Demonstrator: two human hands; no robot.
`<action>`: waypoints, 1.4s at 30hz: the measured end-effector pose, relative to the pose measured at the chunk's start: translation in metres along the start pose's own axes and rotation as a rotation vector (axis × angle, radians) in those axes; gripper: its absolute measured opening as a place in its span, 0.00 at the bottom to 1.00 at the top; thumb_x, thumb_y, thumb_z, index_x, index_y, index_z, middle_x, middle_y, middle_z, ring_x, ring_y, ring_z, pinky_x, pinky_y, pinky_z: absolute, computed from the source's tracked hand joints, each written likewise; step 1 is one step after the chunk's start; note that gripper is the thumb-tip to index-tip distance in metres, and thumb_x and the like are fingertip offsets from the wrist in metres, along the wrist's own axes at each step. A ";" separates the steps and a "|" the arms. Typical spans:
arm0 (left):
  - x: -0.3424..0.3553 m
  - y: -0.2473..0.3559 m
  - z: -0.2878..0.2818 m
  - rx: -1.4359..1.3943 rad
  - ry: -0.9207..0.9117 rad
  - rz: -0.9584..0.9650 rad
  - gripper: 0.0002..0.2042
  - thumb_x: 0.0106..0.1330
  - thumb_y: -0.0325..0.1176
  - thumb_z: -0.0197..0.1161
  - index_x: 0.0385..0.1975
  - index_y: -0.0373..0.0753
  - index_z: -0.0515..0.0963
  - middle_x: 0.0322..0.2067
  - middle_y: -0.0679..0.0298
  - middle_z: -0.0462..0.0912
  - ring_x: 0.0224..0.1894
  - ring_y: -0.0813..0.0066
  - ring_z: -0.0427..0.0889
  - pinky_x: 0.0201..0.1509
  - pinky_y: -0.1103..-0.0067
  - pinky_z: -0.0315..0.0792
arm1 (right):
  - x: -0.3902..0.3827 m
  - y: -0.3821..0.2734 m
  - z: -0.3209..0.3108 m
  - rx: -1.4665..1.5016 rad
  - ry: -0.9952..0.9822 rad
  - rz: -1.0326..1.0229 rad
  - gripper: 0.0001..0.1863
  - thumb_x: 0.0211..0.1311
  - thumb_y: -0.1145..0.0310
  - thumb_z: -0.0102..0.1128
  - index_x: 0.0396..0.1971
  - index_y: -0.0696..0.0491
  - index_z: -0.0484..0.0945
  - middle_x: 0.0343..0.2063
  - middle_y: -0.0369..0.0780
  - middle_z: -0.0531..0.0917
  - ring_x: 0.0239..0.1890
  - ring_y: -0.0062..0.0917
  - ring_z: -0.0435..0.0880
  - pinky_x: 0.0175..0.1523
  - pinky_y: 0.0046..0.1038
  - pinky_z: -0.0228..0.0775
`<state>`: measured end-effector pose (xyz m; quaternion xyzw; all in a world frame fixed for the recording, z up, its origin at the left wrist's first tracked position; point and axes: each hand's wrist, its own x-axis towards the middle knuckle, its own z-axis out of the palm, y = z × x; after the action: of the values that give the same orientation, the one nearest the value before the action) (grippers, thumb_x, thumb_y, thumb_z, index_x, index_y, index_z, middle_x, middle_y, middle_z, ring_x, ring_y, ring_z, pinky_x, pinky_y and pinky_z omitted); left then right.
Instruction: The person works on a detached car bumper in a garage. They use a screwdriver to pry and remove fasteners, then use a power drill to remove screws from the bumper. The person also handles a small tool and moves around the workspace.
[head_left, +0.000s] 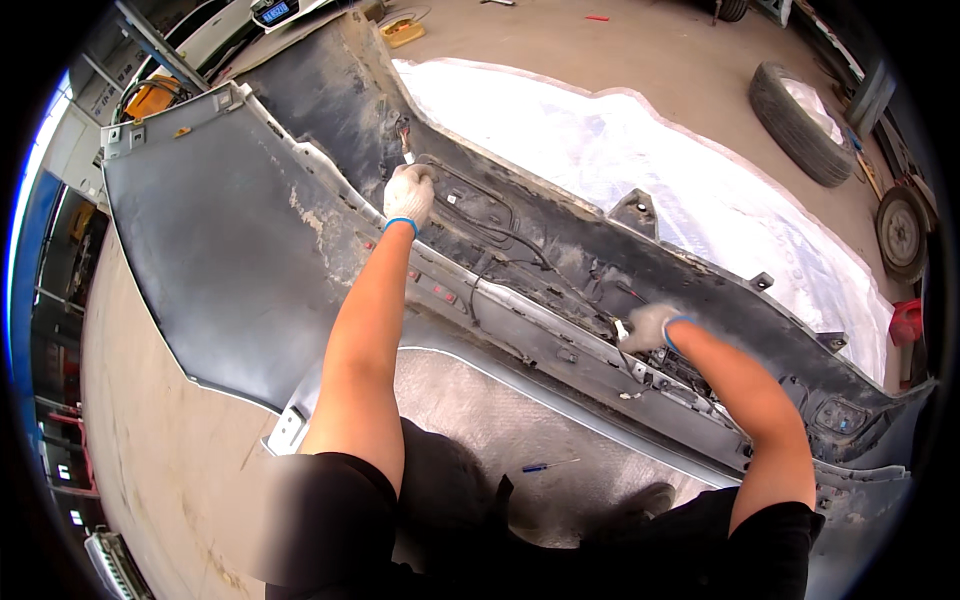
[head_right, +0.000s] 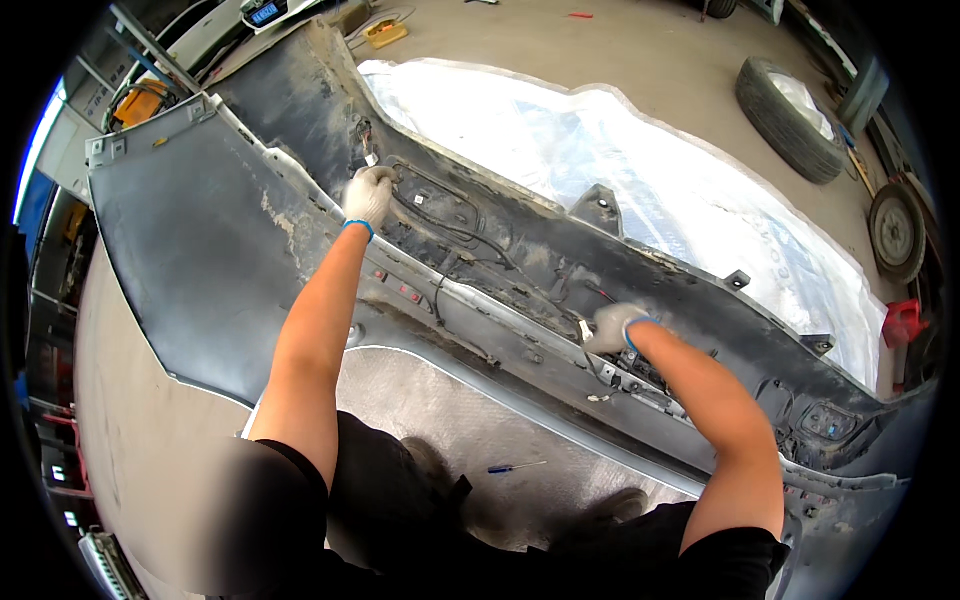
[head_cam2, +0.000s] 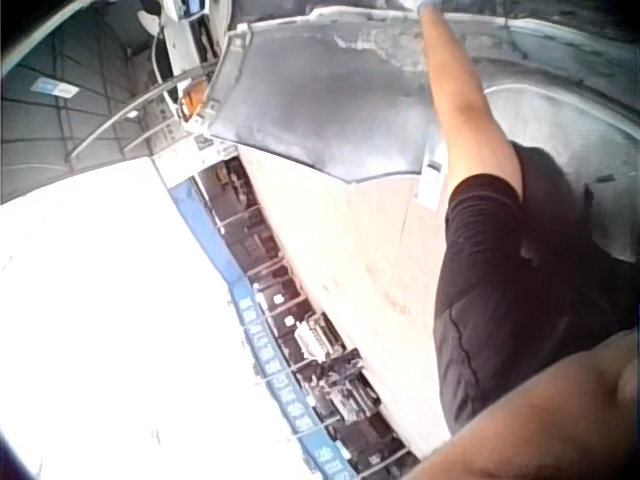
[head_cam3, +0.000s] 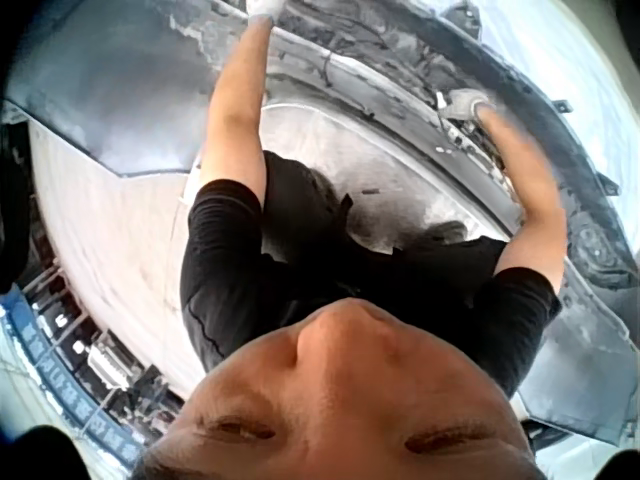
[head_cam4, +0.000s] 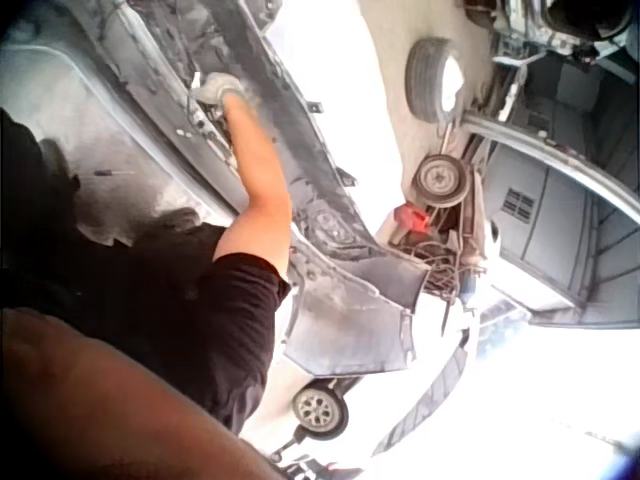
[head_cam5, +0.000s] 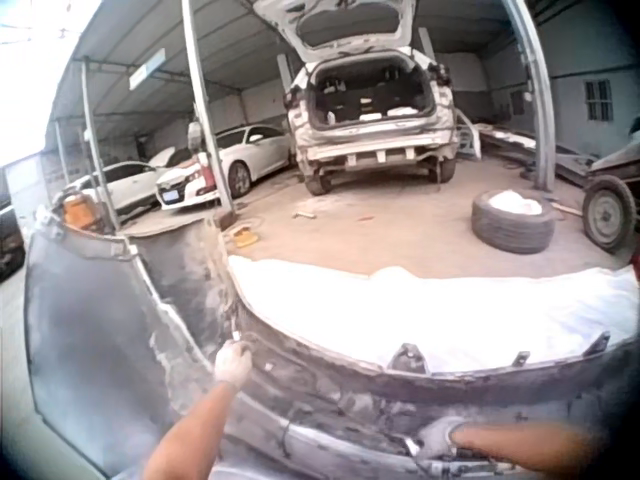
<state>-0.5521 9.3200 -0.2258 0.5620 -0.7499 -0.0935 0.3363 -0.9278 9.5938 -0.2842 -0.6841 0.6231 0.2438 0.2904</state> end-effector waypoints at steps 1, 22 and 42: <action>-0.001 -0.007 0.000 0.017 -0.028 -0.002 0.11 0.59 0.35 0.55 0.34 0.44 0.85 0.45 0.54 0.81 0.48 0.54 0.80 0.55 0.68 0.72 | -0.006 0.002 0.014 0.007 -0.037 -0.018 0.34 0.47 0.41 0.60 0.39 0.60 0.83 0.40 0.52 0.84 0.47 0.45 0.82 0.52 0.41 0.73; 0.005 -0.016 -0.009 -0.978 -0.161 -0.603 0.12 0.61 0.20 0.51 0.41 0.36 0.78 0.37 0.63 0.80 0.32 0.76 0.77 0.34 0.78 0.75 | -0.079 -0.022 -0.076 0.421 0.099 -0.134 0.16 0.61 0.59 0.50 0.36 0.57 0.80 0.31 0.48 0.81 0.35 0.39 0.83 0.36 0.38 0.76; 0.024 -0.028 -0.054 -0.582 -0.103 -0.257 0.14 0.65 0.29 0.52 0.46 0.37 0.80 0.37 0.66 0.84 0.35 0.80 0.79 0.35 0.84 0.70 | 0.032 -0.046 0.005 0.042 0.253 -0.074 0.19 0.53 0.69 0.53 0.44 0.60 0.78 0.39 0.54 0.84 0.46 0.46 0.83 0.51 0.43 0.74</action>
<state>-0.5005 9.3012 -0.1898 0.5268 -0.6305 -0.3742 0.4300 -0.8784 9.5769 -0.3058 -0.7256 0.6341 0.1319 0.2325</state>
